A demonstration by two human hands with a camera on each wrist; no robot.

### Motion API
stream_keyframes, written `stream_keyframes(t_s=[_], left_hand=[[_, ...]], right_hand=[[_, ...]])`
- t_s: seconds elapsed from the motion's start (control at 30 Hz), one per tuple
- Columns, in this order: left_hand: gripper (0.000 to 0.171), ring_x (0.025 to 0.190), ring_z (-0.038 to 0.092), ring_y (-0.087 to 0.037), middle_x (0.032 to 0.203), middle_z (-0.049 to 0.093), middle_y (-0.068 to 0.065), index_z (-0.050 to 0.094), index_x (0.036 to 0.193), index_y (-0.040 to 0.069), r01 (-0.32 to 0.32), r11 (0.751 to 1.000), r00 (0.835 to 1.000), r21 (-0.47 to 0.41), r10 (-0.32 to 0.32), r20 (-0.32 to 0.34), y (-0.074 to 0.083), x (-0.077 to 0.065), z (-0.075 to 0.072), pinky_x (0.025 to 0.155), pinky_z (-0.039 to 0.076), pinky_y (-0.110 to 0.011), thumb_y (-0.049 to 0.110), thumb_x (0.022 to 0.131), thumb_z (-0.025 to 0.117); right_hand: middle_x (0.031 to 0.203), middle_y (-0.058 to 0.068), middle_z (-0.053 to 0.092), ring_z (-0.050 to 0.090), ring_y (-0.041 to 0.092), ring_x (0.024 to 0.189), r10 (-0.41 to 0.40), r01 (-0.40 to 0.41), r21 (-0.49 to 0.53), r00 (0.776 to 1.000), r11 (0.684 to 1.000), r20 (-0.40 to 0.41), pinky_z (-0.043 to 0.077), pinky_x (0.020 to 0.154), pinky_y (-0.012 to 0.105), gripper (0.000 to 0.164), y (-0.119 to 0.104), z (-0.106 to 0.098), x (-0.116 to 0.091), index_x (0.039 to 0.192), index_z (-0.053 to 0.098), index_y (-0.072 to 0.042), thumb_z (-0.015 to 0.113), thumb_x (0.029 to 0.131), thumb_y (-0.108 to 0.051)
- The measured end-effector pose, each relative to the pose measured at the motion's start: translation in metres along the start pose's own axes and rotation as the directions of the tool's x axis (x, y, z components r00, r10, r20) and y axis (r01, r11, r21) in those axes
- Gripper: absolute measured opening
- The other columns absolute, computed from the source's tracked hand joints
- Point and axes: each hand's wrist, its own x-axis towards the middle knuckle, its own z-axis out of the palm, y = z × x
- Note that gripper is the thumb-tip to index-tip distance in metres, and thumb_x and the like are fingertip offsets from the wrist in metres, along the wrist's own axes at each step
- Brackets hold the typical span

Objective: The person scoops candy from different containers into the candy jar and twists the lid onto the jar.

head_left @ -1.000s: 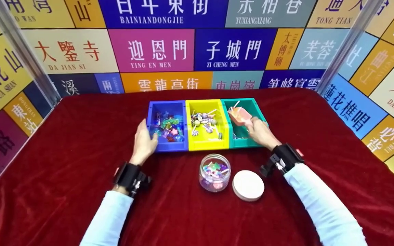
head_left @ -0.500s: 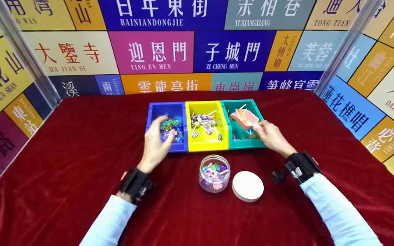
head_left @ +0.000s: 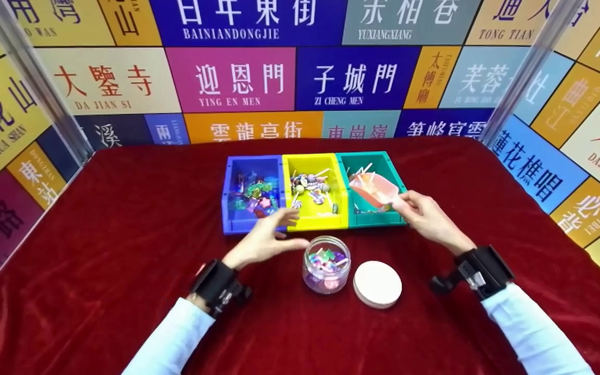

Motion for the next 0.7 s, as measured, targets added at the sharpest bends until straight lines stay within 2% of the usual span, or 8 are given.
stream_keyframes(t_s=[0.17,0.37,0.5,0.6,0.7], left_hand=[[0.075,0.115,0.046,-0.033,0.129,0.043,-0.024,0.036,0.129,-0.005,0.008,1.000,0.992,0.013,-0.010,0.124,-0.001,0.000,0.007,0.089,0.044,-0.044,0.029,0.073,0.072],[0.079,0.115,0.047,-0.029,0.129,0.045,-0.020,0.034,0.131,-0.006,0.021,0.999,0.975,0.032,-0.028,0.220,-0.001,0.001,0.014,0.089,0.044,-0.041,0.028,0.072,0.074],[0.077,0.113,0.049,-0.026,0.125,0.050,-0.018,0.036,0.130,-0.006,0.026,0.999,0.965,0.037,-0.035,0.259,0.000,0.001,0.018,0.088,0.045,-0.039,0.025,0.071,0.075],[0.076,0.112,0.050,-0.024,0.123,0.052,-0.017,0.037,0.129,-0.004,0.028,0.999,0.961,0.039,-0.038,0.276,-0.001,0.001,0.021,0.086,0.046,-0.039,0.022,0.069,0.076],[0.073,0.110,0.052,-0.021,0.121,0.054,-0.014,0.040,0.128,-0.001,0.018,0.998,0.958,0.052,-0.032,0.285,-0.003,0.001,0.023,0.084,0.047,-0.038,0.021,0.068,0.077]], right_hand=[[0.063,0.003,0.043,0.039,0.005,0.051,-0.061,0.059,0.068,0.997,0.996,0.038,0.034,0.046,0.018,0.016,-0.021,0.002,-0.014,0.092,0.054,0.009,0.050,0.089,-0.005],[0.063,-0.001,0.044,0.040,0.004,0.052,-0.128,0.113,0.117,0.983,0.987,0.130,0.033,0.045,0.019,0.015,-0.015,0.004,-0.019,0.094,0.057,0.003,0.051,0.089,-0.009],[0.071,-0.001,0.051,0.044,0.005,0.060,-0.192,0.166,0.137,0.961,0.977,0.199,0.036,0.051,0.019,0.013,-0.010,0.004,-0.022,0.097,0.059,0.000,0.053,0.088,-0.008],[0.076,0.000,0.053,0.045,0.004,0.066,-0.226,0.192,0.147,0.936,0.970,0.269,0.037,0.055,0.019,0.013,-0.010,0.004,-0.023,0.099,0.059,-0.001,0.054,0.087,-0.006],[0.073,0.003,0.051,0.044,0.005,0.066,-0.238,0.209,0.120,0.910,0.971,0.340,0.038,0.056,0.020,0.011,-0.015,0.003,-0.026,0.097,0.059,-0.003,0.054,0.087,-0.005]])
